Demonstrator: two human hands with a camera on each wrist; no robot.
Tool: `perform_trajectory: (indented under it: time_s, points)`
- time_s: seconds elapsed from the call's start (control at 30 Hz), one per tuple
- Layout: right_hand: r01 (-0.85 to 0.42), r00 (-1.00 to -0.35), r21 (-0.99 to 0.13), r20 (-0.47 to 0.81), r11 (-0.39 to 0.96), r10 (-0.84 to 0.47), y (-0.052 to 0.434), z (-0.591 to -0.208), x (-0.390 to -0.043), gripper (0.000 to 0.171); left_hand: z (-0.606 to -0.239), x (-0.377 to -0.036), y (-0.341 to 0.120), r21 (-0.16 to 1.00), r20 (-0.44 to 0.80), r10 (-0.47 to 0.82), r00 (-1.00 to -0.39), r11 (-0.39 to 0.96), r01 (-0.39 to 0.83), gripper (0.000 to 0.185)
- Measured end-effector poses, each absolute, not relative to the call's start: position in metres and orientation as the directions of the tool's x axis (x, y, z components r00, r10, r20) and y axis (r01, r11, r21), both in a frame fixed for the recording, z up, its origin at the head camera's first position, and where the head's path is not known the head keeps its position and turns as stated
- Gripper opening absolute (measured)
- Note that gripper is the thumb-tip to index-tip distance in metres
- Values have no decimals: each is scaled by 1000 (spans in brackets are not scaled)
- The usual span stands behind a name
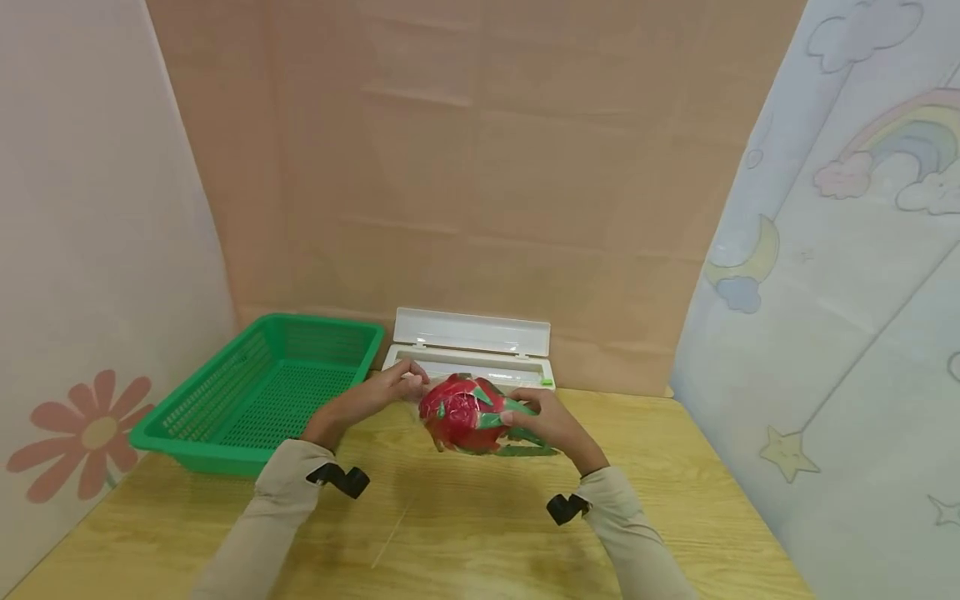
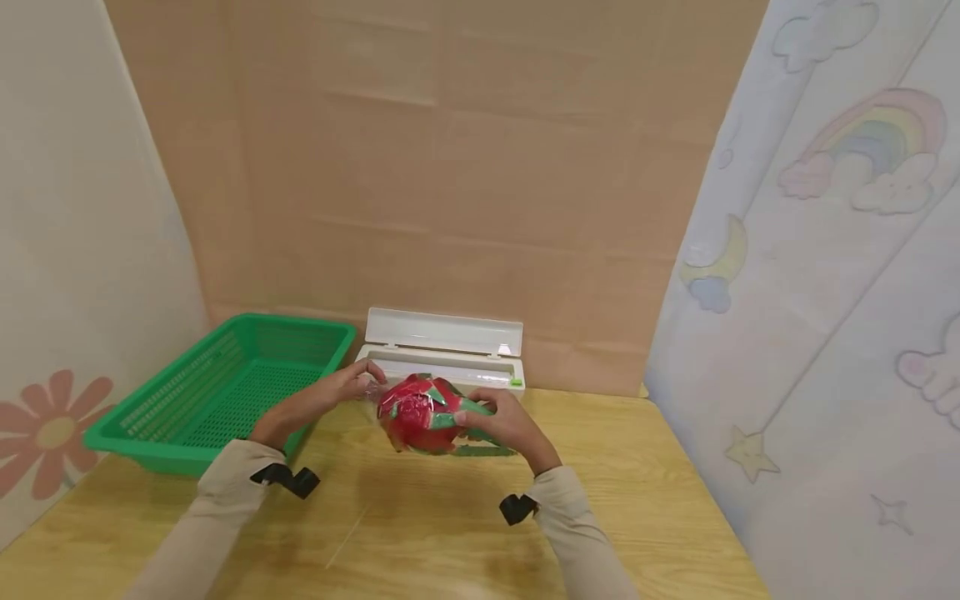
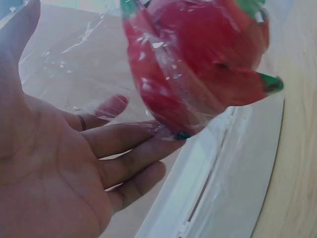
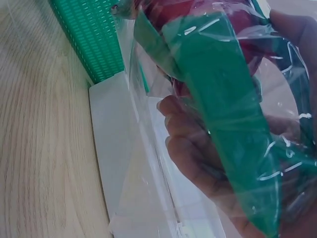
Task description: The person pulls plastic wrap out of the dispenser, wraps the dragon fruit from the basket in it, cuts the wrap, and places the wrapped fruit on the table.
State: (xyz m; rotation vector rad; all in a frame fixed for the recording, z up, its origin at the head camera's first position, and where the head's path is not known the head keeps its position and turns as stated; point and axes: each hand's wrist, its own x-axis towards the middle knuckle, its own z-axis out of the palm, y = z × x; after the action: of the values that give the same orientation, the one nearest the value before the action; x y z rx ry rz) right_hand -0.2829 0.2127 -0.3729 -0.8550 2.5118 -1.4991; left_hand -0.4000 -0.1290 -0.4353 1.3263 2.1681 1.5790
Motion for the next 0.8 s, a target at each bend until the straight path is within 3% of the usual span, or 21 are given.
perform_trajectory:
  time_s: [0.1, 0.2, 0.33, 0.57, 0.8]
  points:
    - [-410, -844, -839, 200, 358, -498, 214, -372, -284, 47, -383, -330, -123, 828, 267, 689, -674, 194, 526, 47]
    - [-418, -852, -822, 206, 388, -481, 216, -370, -285, 52, -354, -293, -114, 807, 310, 632, -710, 220, 548, 27]
    - [-433, -854, -798, 215, 418, -474, 216, -370, -283, 58, -359, -290, -107, 785, 393, 576, -717, 195, 587, 9]
    - [-452, -826, -819, 234, 353, -513, 215, -379, -283, 45, -373, -291, -105, 725, 505, 518, -691, 180, 664, 18]
    - [-476, -811, -808, 252, 346, -528, 213, -369, -286, 50, -371, -294, -105, 720, 537, 484, -690, 162, 675, 20]
